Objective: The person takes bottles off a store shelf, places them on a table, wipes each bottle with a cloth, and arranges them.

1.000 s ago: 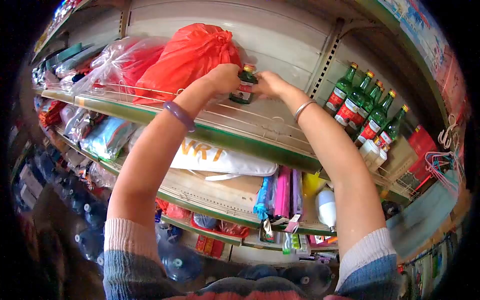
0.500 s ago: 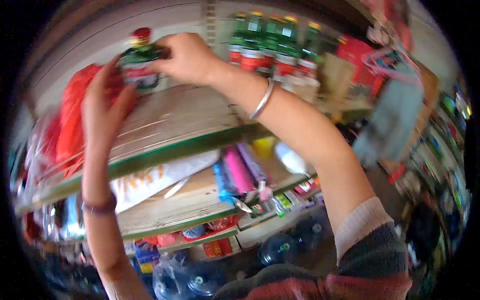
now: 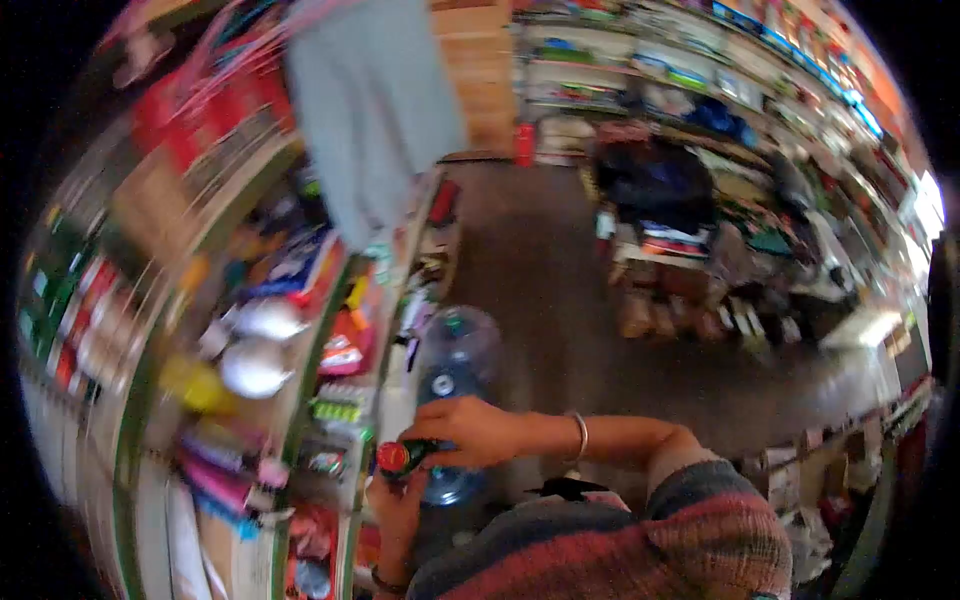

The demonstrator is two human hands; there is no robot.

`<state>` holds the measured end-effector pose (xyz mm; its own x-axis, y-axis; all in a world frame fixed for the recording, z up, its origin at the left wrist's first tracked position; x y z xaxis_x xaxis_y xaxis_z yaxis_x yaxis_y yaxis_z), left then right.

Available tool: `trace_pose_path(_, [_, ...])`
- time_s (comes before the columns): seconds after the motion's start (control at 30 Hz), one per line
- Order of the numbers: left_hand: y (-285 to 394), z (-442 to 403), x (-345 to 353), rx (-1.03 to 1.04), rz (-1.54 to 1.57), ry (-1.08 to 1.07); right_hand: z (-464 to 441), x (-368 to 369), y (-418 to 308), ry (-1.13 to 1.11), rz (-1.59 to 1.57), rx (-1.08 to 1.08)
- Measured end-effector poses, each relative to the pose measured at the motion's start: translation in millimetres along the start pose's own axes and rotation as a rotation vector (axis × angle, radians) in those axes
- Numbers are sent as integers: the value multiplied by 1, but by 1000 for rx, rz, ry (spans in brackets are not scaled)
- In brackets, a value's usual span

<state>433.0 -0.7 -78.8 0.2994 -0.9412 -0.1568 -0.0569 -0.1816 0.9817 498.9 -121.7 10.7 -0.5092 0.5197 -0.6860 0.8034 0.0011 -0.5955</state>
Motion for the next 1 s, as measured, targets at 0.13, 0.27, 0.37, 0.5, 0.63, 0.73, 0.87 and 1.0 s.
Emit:
trace_pose_path(0.13, [-6, -36, 162, -133, 59, -321, 124, -86, 65, 161, -12, 266])
trace_pose_path(0.27, [14, -48, 287, -253, 96, -561, 220, -155, 88, 386, -40, 398])
trace_pose_path(0.37, [28, -52, 362, -256, 197, -702, 273, -194, 101, 478, -4, 457])
trace_pose_path(0.5, [25, -68, 436, -281, 233, -793, 326, -233, 124, 627, 10, 538])
trace_pose_path(0.63, [19, -103, 496, -272, 307, -826, 355, -271, 165, 689, -34, 653])
trace_pose_path(0.73, [-7, -141, 532, -397, 375, -787, 370, -302, 206, 773, -125, 688])
trace_pose_path(0.87, [2, -215, 575, -348, 339, -710, 384, -363, 277, 818, -246, 707])
trace_pose_path(1.0, [21, -293, 629, -285, 490, -752, 389, -432, 354, 817, -144, 806])
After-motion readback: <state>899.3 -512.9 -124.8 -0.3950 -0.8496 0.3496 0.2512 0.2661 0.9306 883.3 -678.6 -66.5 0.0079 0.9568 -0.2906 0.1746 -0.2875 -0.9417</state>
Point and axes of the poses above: each hand's wrist, its own z-axis away from the middle knuckle, its own x-axis out of the palm, y = z × x, the point moved 9 cm from there along -z, towards the middle knuckle, and after that the axes turned 3 degrees about -y, right-handed, at the moved point
